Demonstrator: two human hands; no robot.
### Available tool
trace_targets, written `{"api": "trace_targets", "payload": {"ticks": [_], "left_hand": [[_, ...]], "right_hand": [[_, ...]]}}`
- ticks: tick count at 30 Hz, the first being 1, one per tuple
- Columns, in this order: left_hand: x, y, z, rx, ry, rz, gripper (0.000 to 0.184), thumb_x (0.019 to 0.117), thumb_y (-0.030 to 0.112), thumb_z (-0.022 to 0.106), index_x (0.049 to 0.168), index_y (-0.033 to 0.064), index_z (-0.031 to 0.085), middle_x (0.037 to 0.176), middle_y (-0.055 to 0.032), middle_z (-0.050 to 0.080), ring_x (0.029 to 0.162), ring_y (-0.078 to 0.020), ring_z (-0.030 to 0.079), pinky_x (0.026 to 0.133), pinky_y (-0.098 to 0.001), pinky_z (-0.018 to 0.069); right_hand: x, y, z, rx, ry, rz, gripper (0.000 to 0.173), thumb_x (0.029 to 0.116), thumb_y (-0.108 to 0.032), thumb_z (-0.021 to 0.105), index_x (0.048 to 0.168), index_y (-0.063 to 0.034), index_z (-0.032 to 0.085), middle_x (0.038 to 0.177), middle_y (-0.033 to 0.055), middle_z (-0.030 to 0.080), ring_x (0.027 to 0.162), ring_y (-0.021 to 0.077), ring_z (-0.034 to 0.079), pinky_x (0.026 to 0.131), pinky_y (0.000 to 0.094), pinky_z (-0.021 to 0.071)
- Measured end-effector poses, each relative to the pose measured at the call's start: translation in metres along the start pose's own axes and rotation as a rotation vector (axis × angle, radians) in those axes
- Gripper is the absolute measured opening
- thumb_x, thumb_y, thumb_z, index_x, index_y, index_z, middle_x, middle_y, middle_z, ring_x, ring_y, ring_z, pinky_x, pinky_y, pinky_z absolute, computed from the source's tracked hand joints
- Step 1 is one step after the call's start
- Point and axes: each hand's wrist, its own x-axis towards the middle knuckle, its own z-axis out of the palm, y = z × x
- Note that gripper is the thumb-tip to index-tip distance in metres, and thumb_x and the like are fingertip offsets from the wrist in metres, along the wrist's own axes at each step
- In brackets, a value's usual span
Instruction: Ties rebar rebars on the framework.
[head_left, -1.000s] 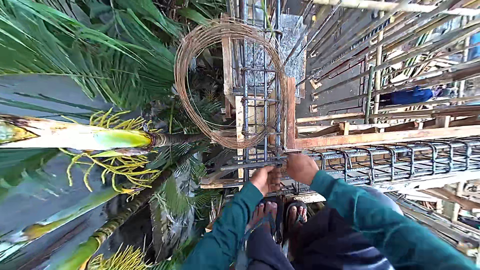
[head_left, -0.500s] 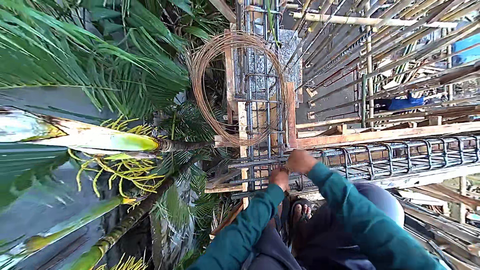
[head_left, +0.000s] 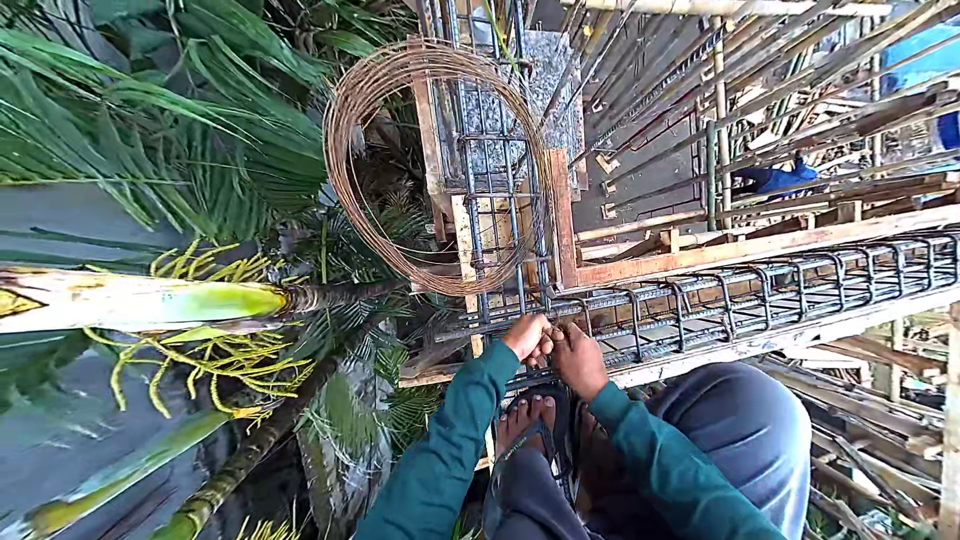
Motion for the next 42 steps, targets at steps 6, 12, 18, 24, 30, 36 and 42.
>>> {"api": "trace_targets", "payload": {"ticks": [6,12,18,24,30,36,42], "left_hand": [[0.000,-0.019,-0.005,0.427,-0.018,0.220,0.036,0.1129,0.019,0.036,0.127,-0.0011,0.062,0.100,-0.0108,0.063,0.072,-0.0138,0.055,0.069,-0.0314,0.0490],[0.003,-0.008,0.008,0.551,0.090,0.242,0.044,0.1130,0.025,0.037,0.117,-0.0054,0.068,0.118,-0.0254,0.068,0.113,-0.0341,0.065,0.103,-0.0525,0.0467],[0.006,-0.012,0.027,0.140,0.178,0.186,0.036,0.1109,0.021,0.045,0.118,-0.0049,0.070,0.121,-0.0207,0.070,0.118,-0.0271,0.065,0.107,-0.0447,0.0461],[0.019,-0.026,0.027,-0.292,0.152,0.177,0.028,0.1083,0.015,0.052,0.115,-0.0077,0.067,0.108,-0.0199,0.068,0.098,-0.0229,0.065,0.093,-0.0403,0.0519],[0.010,-0.025,0.027,-0.654,0.035,0.061,0.024,0.1112,0.016,0.044,0.114,-0.0018,0.060,0.072,-0.0019,0.054,0.050,-0.0074,0.049,0.047,-0.0199,0.0461],[0.009,-0.029,0.031,-0.532,0.098,0.124,0.024,0.1096,0.016,0.049,0.091,0.0033,0.056,0.064,0.0000,0.049,0.044,-0.0058,0.044,0.043,-0.0178,0.0405],[0.015,-0.039,0.030,-0.460,0.071,0.199,0.023,0.1098,0.017,0.049,0.096,0.0014,0.059,0.068,0.0011,0.049,0.046,-0.0043,0.039,0.044,-0.0183,0.0352]], "right_hand": [[-0.010,-0.008,-0.006,-0.203,0.007,-0.015,0.044,0.1128,-0.032,0.033,0.138,-0.0064,0.058,0.116,0.0186,0.071,0.112,0.0352,0.069,0.098,0.0546,0.0522],[-0.024,-0.021,0.015,-0.402,0.080,0.008,0.044,0.1077,-0.020,0.041,0.146,-0.0022,0.051,0.126,0.0188,0.069,0.111,0.0350,0.070,0.093,0.0521,0.0563],[-0.040,-0.026,0.013,-0.496,-0.002,-0.018,0.054,0.1084,-0.023,0.040,0.156,0.0003,0.036,0.132,0.0207,0.064,0.111,0.0360,0.070,0.092,0.0513,0.0563],[-0.042,-0.024,-0.033,-0.441,-0.191,-0.145,0.060,0.1113,-0.042,0.037,0.159,-0.0067,0.038,0.141,0.0218,0.059,0.124,0.0384,0.063,0.104,0.0583,0.0487],[-0.015,-0.044,-0.091,-0.049,-0.010,-0.271,0.038,0.1092,-0.035,0.049,0.122,-0.0049,0.069,0.097,0.0137,0.071,0.084,0.0261,0.068,0.078,0.0516,0.0555],[0.029,-0.082,-0.049,-0.583,-0.256,-0.005,0.047,0.0987,-0.040,0.067,0.113,0.0057,0.068,0.104,0.0266,0.070,0.097,0.0434,0.069,0.085,0.0656,0.0523],[0.039,-0.082,-0.048,-0.668,-0.298,-0.005,0.033,0.0976,-0.027,0.070,0.103,0.0053,0.068,0.090,0.0233,0.069,0.076,0.0362,0.069,0.073,0.0572,0.0565]]}}
